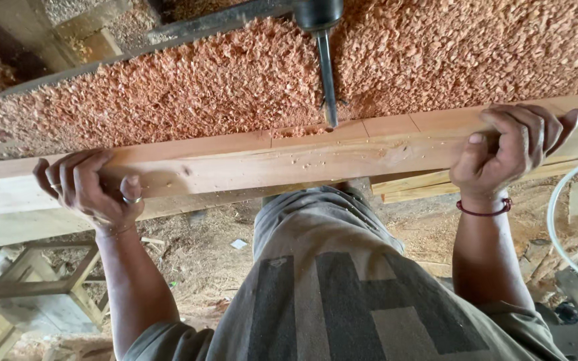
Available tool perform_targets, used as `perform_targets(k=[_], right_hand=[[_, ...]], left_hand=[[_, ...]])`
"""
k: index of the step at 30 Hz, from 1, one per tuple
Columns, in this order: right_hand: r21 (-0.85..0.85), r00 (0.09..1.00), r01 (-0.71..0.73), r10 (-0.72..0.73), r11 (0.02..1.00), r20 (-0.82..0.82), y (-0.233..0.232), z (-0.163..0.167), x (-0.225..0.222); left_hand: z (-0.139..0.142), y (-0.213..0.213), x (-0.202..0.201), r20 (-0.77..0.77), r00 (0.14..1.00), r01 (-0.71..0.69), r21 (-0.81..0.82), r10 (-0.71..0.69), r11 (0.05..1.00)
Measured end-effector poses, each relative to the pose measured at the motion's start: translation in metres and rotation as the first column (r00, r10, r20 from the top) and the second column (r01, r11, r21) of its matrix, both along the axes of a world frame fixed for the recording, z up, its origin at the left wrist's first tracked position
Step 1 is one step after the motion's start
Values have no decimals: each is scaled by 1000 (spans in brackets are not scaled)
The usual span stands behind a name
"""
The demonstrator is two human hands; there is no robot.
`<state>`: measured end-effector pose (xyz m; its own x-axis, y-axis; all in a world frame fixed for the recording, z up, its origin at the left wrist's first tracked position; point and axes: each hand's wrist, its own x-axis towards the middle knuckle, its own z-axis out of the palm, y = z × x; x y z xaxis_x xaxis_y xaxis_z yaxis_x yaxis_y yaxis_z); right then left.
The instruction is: The person feeds a long wooden plank into a bench-mounted hollow-chisel mortising machine, holding it with both hands and aligning it under the chisel. The machine drills a row of rectangular mortise holes along the plank; the person repositions the plank between cuts and shifts it to a new section to continue mortising.
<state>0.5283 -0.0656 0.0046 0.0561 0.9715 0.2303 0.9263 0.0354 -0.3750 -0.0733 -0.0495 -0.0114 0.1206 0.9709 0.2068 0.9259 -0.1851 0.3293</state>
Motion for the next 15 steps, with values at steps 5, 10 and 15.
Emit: perform_targets(k=[5, 10, 15], right_hand=[[26, 1000, 1, 0, 1000, -28, 5, 1, -3], [5, 1000, -3, 3, 1000, 1, 8, 1, -3], [73, 999, -39, 40, 997, -12, 11, -2, -3]], left_hand=[[2, 0, -2, 3, 1000, 0, -19, 0, 1000], [1, 1, -3, -6, 1000, 10, -3, -10, 1000], [0, 0, -5, -17, 1000, 5, -7, -6, 1000]])
